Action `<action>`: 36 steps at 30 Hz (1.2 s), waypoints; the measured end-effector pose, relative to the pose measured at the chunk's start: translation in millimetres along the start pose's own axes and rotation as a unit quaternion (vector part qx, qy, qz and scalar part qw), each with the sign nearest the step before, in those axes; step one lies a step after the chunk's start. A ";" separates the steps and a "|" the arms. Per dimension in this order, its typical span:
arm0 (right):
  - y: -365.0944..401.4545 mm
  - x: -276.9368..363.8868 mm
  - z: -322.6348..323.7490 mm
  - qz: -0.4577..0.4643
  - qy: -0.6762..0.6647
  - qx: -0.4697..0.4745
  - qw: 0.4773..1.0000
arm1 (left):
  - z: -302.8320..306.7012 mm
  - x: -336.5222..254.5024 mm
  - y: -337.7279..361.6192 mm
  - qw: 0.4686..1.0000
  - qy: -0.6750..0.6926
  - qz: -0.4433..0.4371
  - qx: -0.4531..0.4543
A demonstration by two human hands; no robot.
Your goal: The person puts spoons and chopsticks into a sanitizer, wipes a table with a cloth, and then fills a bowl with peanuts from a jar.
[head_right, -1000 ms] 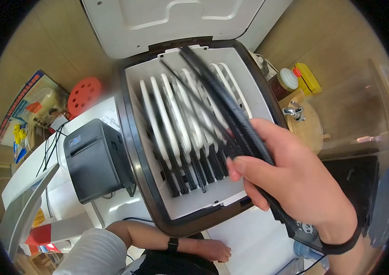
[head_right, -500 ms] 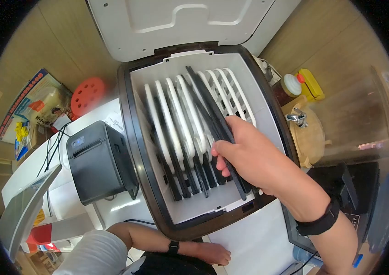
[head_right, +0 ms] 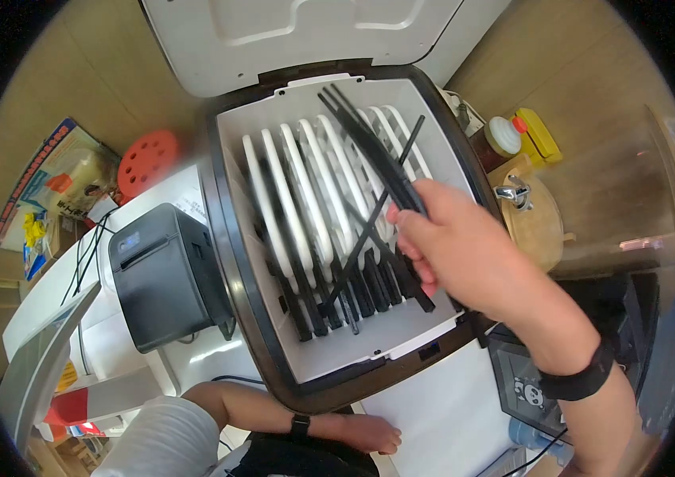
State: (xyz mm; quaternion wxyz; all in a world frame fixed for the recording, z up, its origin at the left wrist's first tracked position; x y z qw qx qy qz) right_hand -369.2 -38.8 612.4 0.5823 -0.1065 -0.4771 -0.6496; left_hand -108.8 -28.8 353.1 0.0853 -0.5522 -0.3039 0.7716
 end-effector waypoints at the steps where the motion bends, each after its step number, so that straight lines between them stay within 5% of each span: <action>1: 1.8 2.3 3.6 0.012 -0.029 0.002 0.999 | -0.9 0.3 -0.2 1.000 0.001 -0.001 0.000; 6: -4.0 -6.4 -1.3 0.013 -0.045 -0.053 0.997 | 0.5 -0.1 -0.6 1.000 0.006 -0.002 0.000; 12: -13.0 -13.6 -24.1 -0.034 0.069 -0.004 0.997 | 0.1 -1.7 0.9 1.000 -0.004 0.005 -0.005; 19: -17.0 -36.0 -36.2 -0.025 -0.003 -0.033 0.999 | -2.5 1.6 -0.8 1.000 -0.006 -0.011 0.001; 25: -13.3 -32.6 -46.9 0.013 0.097 -0.138 0.986 | 1.7 -3.2 -0.6 1.000 0.009 0.010 0.010; 33: -4.3 -29.1 -45.0 -0.069 -0.016 -0.124 0.990 | 3.0 -5.4 -1.0 1.000 -0.002 0.009 0.014; 36: -14.3 -35.6 -44.1 -0.018 0.031 -0.142 0.989 | 5.0 -6.1 -2.2 1.000 0.002 0.006 0.018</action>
Point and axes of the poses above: each hand's wrist, its own y-axis away from the middle knuckle, its own z-axis out of the back of the hand, x = y × z, the point moved 2 cm from there along -y, towards the middle knuckle, and after that the axes turned 8 degrees about -x, right-handed, at the moved point
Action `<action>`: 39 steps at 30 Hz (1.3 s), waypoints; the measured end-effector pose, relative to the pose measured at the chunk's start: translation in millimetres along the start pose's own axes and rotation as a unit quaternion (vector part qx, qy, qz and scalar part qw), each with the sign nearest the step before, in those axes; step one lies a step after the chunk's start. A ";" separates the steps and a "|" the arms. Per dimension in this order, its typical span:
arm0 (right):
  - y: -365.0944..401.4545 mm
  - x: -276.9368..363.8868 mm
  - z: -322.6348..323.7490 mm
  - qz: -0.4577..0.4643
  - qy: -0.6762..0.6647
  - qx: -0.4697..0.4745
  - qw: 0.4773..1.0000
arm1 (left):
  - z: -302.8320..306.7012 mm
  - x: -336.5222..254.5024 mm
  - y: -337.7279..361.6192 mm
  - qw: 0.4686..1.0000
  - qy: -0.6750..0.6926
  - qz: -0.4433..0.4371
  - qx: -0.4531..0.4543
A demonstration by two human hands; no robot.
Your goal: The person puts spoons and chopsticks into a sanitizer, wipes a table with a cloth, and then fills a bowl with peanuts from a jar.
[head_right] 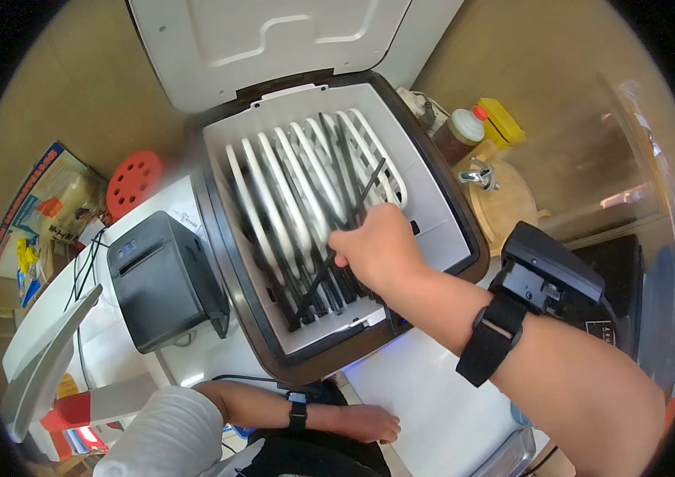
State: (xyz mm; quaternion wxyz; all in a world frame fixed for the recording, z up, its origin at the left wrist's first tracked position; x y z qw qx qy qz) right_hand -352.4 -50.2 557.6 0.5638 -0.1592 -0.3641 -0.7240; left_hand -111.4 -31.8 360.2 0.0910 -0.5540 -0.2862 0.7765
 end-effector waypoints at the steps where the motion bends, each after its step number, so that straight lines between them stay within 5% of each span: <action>1: 0.3 -0.5 1.7 -0.001 0.002 -0.002 1.000 | 0.8 -0.2 -0.3 1.000 0.000 -0.003 0.000; 4: 5.0 1.3 4.5 0.012 0.043 -0.010 0.999 | 0.3 0.5 -0.7 1.000 -0.003 -0.003 0.004; 14: 25.3 14.5 0.7 0.078 -0.130 -0.106 0.983 | 2.1 -1.5 -0.7 1.000 -0.003 0.007 0.005; 16: 27.2 27.8 3.3 -0.005 -0.077 -0.010 0.997 | 1.1 -1.4 -0.2 1.000 -0.003 0.007 0.009; 19: 26.7 28.7 2.6 -0.034 -0.097 0.006 0.995 | 0.1 0.8 -0.7 1.000 0.001 0.011 0.007; 24: 29.3 36.5 34.8 0.082 0.069 -0.007 0.994 | 0.4 1.0 -1.2 0.999 -0.015 0.027 0.025; 26: 24.0 32.3 46.1 0.267 0.030 -0.053 0.962 | 2.6 -1.4 -1.5 0.999 -0.014 0.027 0.020; 28: 29.1 46.0 55.6 0.162 -0.116 0.047 0.979 | 1.7 0.0 0.2 0.999 -0.013 0.028 0.014; 32: 23.9 54.2 35.9 0.156 -0.238 0.105 0.953 | -1.3 1.3 -1.0 1.000 -0.003 0.020 0.002; 34: 26.7 63.0 32.5 0.193 -0.260 0.067 0.944 | -1.3 1.4 -0.9 1.000 -0.001 0.022 -0.002; 37: 23.0 70.8 33.2 0.139 -0.487 0.105 0.856 | -2.9 2.6 -0.2 1.000 0.008 0.022 -0.009; 39: 38.8 80.7 53.7 0.205 -0.383 0.015 0.900 | -5.4 3.9 0.7 1.000 0.011 0.022 -0.007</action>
Point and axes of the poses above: each hand's wrist, its own y-axis away from the middle knuckle, its own z-axis out of the back of the hand, x = y × z, the point moved 2 cm from there along -y, towards the middle knuckle, and after that the axes turned 8 degrees about -x, right-handed, at the moved point
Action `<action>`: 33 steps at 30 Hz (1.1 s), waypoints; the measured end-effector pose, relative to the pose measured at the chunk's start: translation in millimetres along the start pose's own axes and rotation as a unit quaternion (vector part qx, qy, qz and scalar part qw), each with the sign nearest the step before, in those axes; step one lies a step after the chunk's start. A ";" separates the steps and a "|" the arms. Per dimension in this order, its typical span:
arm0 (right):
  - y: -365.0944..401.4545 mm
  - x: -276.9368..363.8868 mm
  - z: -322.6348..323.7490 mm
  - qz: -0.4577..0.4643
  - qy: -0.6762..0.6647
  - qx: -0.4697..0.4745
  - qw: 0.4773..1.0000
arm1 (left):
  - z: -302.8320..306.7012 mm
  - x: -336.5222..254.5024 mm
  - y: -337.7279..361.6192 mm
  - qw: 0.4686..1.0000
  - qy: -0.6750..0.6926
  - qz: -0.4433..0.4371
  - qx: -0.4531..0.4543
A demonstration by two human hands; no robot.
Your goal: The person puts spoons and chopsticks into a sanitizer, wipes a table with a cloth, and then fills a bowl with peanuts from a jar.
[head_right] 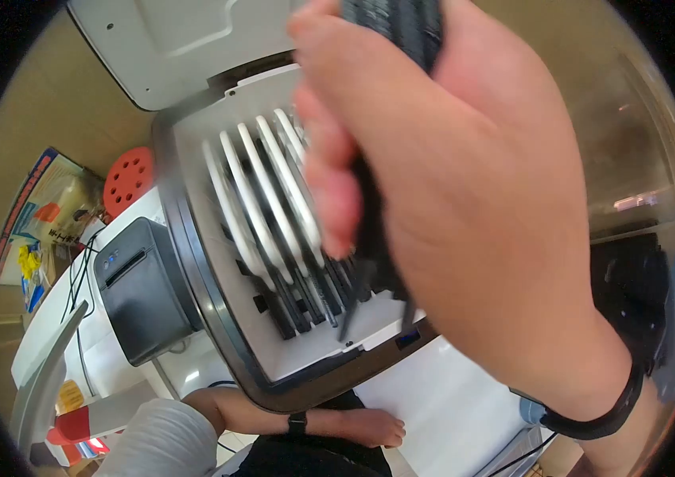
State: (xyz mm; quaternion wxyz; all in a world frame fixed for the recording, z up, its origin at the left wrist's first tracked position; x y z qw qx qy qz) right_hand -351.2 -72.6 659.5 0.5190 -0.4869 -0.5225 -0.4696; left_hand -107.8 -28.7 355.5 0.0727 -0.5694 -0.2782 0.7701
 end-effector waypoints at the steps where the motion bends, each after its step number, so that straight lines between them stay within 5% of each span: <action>1: 3.3 -1.1 2.7 -0.003 0.041 -0.001 0.999 | 0.6 -0.8 0.2 1.000 -0.003 0.000 -0.002; 7: 37.9 -51.1 8.2 -0.174 0.106 0.107 0.973 | -1.6 2.0 0.8 1.000 -0.014 -0.004 0.013; 13: 31.4 -22.2 18.2 -0.349 0.203 0.186 0.896 | -1.2 1.6 1.3 1.000 -0.004 -0.019 0.000; 29: 0.3 -75.8 -23.2 -0.345 0.266 0.168 0.884 | -2.4 3.1 1.4 1.000 -0.005 -0.020 -0.003; 31: -3.3 -68.2 -23.1 -0.162 0.541 0.266 0.781 | -2.9 2.5 0.9 1.000 0.000 -0.015 0.004; 33: 1.7 -74.8 -17.8 -0.134 0.589 0.269 0.750 | -1.0 0.7 1.0 1.000 -0.011 -0.012 0.000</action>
Point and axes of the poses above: each hand's wrist, its own y-axis away from the middle knuckle, its own z-axis out of the back of the hand, x = y × z, the point moved 2 cm from there along -y, towards the middle knuckle, and after that the axes turned 8 degrees about -x, right-handed, at the moved point
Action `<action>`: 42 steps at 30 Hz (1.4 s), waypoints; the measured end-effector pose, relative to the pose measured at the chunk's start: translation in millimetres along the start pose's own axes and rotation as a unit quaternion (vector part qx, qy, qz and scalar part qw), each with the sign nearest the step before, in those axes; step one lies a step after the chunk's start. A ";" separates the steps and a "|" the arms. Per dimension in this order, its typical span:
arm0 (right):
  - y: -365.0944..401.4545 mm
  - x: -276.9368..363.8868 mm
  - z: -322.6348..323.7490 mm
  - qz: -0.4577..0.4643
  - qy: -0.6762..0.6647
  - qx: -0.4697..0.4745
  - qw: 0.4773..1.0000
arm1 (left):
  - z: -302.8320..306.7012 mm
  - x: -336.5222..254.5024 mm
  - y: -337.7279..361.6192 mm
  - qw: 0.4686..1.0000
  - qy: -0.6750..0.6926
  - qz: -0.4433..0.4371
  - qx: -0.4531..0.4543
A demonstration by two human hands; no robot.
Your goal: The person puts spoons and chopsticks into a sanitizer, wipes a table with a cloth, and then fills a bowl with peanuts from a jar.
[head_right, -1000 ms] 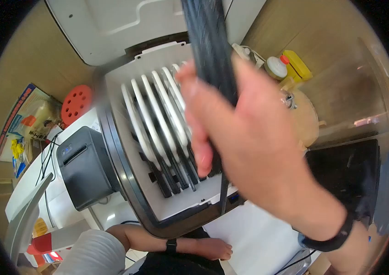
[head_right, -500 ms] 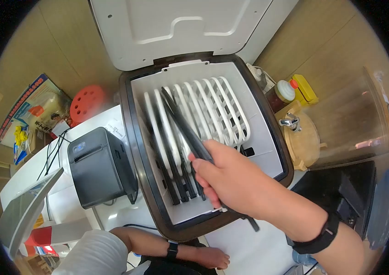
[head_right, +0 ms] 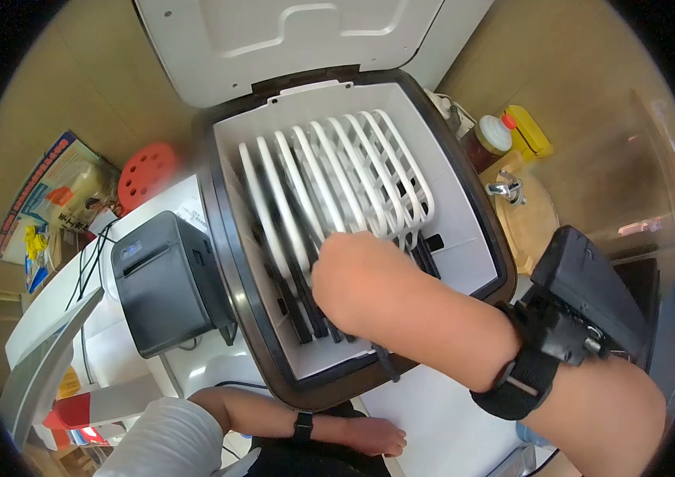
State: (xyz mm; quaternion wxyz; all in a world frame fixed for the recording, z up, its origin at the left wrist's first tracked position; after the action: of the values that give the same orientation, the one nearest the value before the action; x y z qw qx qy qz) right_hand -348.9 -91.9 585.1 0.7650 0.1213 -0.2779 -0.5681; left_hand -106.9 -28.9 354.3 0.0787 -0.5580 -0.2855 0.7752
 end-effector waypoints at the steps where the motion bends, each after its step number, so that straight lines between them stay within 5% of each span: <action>1: 0.5 -3.0 -2.4 0.009 0.067 -0.012 0.998 | 2.1 -0.8 0.2 1.000 0.002 0.002 0.001; 4: 3.8 -10.8 5.7 0.020 0.002 -0.117 0.993 | 1.5 -0.8 0.3 1.000 0.000 0.013 0.011; 9: 10.3 -11.9 19.4 -0.001 -0.148 -0.090 0.985 | -2.8 1.8 0.9 1.000 -0.021 0.007 0.010; 15: -5.8 -21.3 -28.3 0.167 -0.108 0.020 0.980 | 4.1 -4.0 -1.2 1.000 -0.019 0.009 0.008; 18: -8.2 -9.8 -28.0 0.142 -0.211 0.109 0.961 | 3.0 -4.7 -0.2 0.999 -0.037 0.016 -0.023; 21: 3.3 3.5 -10.1 0.106 -0.103 0.046 0.988 | 5.9 -3.2 -1.7 1.000 -0.020 0.018 0.015; 28: -2.2 7.2 10.1 0.202 -0.093 -0.142 0.964 | 6.1 -3.0 -1.9 1.000 -0.016 0.006 0.011; 31: -8.1 1.6 5.9 0.243 0.022 -0.192 0.950 | 4.2 -5.1 -1.1 0.999 -0.034 0.016 -0.002; 35: -6.3 -12.2 0.5 0.075 -0.034 -0.089 0.993 | 6.9 -4.2 0.3 0.999 -0.028 0.013 0.006; 38: 1.9 -13.1 -12.3 0.131 0.015 -0.079 0.988 | 6.1 -2.5 -1.2 1.000 -0.020 -0.008 -0.003; 41: 8.2 4.3 -5.2 0.325 0.086 -0.187 0.923 | -0.1 3.3 1.1 1.000 -0.014 -0.018 -0.017; 42: 9.1 9.5 3.6 0.265 0.056 -0.169 0.948 | 2.2 1.2 -0.2 0.999 -0.010 -0.019 -0.030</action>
State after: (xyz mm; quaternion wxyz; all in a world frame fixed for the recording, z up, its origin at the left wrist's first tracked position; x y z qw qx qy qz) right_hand -341.8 -97.4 595.3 0.9117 -0.0561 -0.1563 -0.3758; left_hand -109.4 -28.9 353.9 0.0736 -0.5472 -0.3201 0.7699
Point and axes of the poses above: each hand's wrist, its own y-axis away from the middle knuckle, its own z-axis out of the back of the hand, x = y × z, the point moved 2 cm from there along -y, towards the middle knuckle, and after that the axes turned 8 degrees about -x, right-handed, at the moved point
